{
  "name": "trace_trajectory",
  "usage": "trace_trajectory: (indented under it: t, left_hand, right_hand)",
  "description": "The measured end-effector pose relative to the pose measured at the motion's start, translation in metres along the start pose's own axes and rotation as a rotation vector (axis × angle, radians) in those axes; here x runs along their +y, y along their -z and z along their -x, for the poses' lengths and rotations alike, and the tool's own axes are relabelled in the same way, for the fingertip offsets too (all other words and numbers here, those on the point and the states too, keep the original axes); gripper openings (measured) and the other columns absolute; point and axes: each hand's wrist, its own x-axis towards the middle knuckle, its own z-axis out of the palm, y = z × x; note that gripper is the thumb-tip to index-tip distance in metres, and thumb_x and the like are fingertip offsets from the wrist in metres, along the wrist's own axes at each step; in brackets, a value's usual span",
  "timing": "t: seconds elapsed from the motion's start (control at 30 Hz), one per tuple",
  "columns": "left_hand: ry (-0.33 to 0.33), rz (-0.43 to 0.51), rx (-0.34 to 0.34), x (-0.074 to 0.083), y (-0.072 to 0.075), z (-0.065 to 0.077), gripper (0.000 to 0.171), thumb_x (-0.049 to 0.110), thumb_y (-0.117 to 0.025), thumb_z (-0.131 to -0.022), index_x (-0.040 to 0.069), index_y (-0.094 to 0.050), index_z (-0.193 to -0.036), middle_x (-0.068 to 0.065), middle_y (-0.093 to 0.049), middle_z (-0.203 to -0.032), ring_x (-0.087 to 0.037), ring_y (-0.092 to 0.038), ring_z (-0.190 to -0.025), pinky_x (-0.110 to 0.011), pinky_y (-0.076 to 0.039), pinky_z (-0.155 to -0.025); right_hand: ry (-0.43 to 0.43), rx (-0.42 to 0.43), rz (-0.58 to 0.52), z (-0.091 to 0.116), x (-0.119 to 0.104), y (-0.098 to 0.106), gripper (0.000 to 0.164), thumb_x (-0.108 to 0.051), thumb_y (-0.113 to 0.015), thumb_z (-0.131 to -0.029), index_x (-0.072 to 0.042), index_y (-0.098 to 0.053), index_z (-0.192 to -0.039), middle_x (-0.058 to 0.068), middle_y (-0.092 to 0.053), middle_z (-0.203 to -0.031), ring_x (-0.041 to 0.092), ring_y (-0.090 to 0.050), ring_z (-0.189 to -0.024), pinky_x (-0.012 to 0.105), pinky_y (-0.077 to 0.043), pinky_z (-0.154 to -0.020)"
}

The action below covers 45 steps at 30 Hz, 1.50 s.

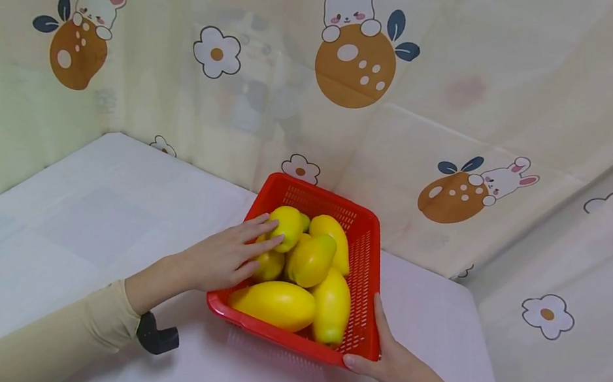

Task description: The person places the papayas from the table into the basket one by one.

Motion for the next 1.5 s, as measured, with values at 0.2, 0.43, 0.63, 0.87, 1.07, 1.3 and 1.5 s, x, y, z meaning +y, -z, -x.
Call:
trace_trajectory:
  t: [0.2,0.43,0.63,0.87,1.07,1.3,1.5]
  left_hand:
    - [0.004,-0.009,-0.001,-0.001,-0.002,0.0,0.052,0.031,-0.042,-0.092,0.023,-0.028,-0.142,-0.002,-0.019,-0.151,-0.021,-0.004,-0.141,-0.04,-0.012,-0.113]
    - [0.024,0.037,-0.029,0.0,-0.006,-0.002,0.051,0.031,-0.041,-0.092,0.026,-0.029,-0.141,0.0,-0.021,-0.15,-0.021,-0.004,-0.141,-0.044,-0.013,-0.113]
    - [0.042,0.091,-0.051,0.0,-0.012,-0.008,0.049,0.031,-0.039,-0.092,0.027,-0.031,-0.141,0.001,-0.022,-0.15,-0.022,-0.004,-0.141,-0.049,-0.014,-0.111]
    - [0.049,0.148,-0.022,0.003,-0.02,-0.015,0.052,0.029,-0.041,-0.091,0.025,-0.029,-0.141,-0.001,-0.023,-0.149,-0.022,-0.007,-0.14,-0.047,-0.016,-0.111]
    - [0.066,0.203,0.036,0.006,-0.027,-0.025,0.056,0.027,-0.045,-0.089,0.024,-0.028,-0.142,-0.002,-0.018,-0.151,-0.021,-0.009,-0.14,-0.047,-0.021,-0.11]
    - [0.07,0.229,0.05,0.002,-0.032,-0.037,0.054,0.026,-0.043,-0.089,0.025,-0.03,-0.141,-0.003,-0.015,-0.151,-0.022,-0.009,-0.14,-0.047,-0.022,-0.109]
    - [0.142,0.282,0.05,-0.008,-0.03,-0.045,0.057,0.026,-0.046,-0.087,0.024,-0.03,-0.141,-0.001,-0.014,-0.151,-0.022,-0.01,-0.139,-0.047,-0.022,-0.109]
  right_hand:
    - [-0.002,0.002,-0.014,0.001,0.001,-0.002,0.099,-0.031,-0.061,-0.082,-0.041,0.021,-0.137,0.012,-0.001,-0.148,0.03,-0.036,-0.117,0.039,-0.05,-0.086]
    - [-0.012,0.003,-0.027,0.004,0.004,-0.002,0.101,-0.032,-0.061,-0.081,-0.04,0.022,-0.137,0.013,-0.002,-0.148,0.03,-0.038,-0.115,0.039,-0.05,-0.086]
    - [-0.05,0.027,-0.021,0.006,0.008,0.0,0.1,-0.034,-0.061,-0.081,-0.039,0.021,-0.138,0.011,0.001,-0.149,0.031,-0.034,-0.119,0.04,-0.05,-0.085]
    - [-0.04,0.038,-0.03,0.008,0.018,0.002,0.098,-0.032,-0.06,-0.082,-0.041,0.021,-0.138,0.011,0.0,-0.149,0.03,-0.035,-0.117,0.038,-0.05,-0.085]
    - [-0.05,0.083,0.03,0.011,0.023,0.009,0.098,-0.033,-0.06,-0.082,-0.039,0.019,-0.139,0.01,0.0,-0.149,0.032,-0.031,-0.121,0.039,-0.047,-0.088]
    - [-0.077,0.159,0.04,0.012,0.028,0.007,0.096,-0.037,-0.06,-0.082,-0.039,0.017,-0.14,0.008,0.006,-0.151,0.035,-0.023,-0.128,0.05,-0.042,-0.093]
    - [-0.09,0.21,0.085,0.006,0.024,0.01,0.094,-0.042,-0.06,-0.082,-0.04,0.012,-0.141,0.011,-0.003,-0.151,0.038,-0.031,-0.125,0.049,-0.045,-0.089]
